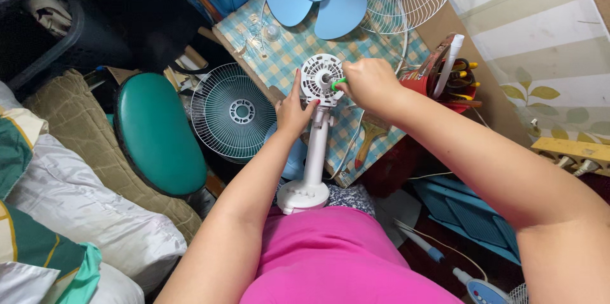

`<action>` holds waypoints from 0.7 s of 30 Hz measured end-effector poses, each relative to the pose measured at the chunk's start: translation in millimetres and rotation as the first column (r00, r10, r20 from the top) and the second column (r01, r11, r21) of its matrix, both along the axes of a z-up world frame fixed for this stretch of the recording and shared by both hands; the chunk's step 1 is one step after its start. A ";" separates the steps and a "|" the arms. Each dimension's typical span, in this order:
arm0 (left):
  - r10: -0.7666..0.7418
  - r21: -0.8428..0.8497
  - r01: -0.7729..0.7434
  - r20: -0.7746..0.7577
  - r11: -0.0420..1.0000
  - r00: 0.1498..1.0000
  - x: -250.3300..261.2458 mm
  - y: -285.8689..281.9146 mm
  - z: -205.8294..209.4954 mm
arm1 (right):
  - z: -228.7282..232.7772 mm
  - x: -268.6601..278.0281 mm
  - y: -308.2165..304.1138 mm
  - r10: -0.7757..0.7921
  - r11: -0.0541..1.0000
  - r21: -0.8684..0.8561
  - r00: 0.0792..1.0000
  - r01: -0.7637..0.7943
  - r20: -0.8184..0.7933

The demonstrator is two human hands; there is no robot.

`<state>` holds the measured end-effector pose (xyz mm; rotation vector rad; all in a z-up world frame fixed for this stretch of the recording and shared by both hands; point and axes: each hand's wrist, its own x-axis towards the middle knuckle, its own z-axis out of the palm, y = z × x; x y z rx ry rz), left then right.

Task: The person assembles a small white pedestal fan while seated. They use a green screwdriver to tighten the central hub, then attach the front wire cage and secure it with a plastic nut.

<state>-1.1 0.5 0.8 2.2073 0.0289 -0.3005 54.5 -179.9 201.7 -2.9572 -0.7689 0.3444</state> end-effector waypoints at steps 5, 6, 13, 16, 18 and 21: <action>0.006 -0.011 -0.006 0.027 1.000 1.000 -0.7 0.2 1.7 | -13.7 -6.7 23.0 0.029 0.998 -0.051 0.997 -0.026 0.071; 0.003 -0.006 -0.003 0.016 1.000 1.000 -0.4 0.1 2.0 | -12.2 -5.5 26.4 0.042 0.997 -0.065 0.997 -0.038 0.061; 0.011 0.006 -0.012 0.045 1.000 0.999 -1.5 -0.4 -0.7 | 28.2 13.3 16.9 0.406 0.910 -0.080 0.913 -0.407 -0.032; 0.024 -0.025 -0.023 0.066 0.999 0.998 -2.1 -2.2 -1.9 | 31.1 15.8 14.3 0.522 0.845 -0.135 0.853 -0.517 0.002; 0.030 -0.041 -0.028 0.060 0.999 0.998 -3.0 -1.2 -2.7 | 25.4 12.8 13.0 0.518 0.834 -0.165 0.850 -0.526 -0.094; 0.024 -0.039 -0.023 0.029 0.999 0.999 -0.8 -2.8 -3.1 | 13.2 9.1 4.1 0.461 0.851 -0.244 0.884 -0.466 -0.080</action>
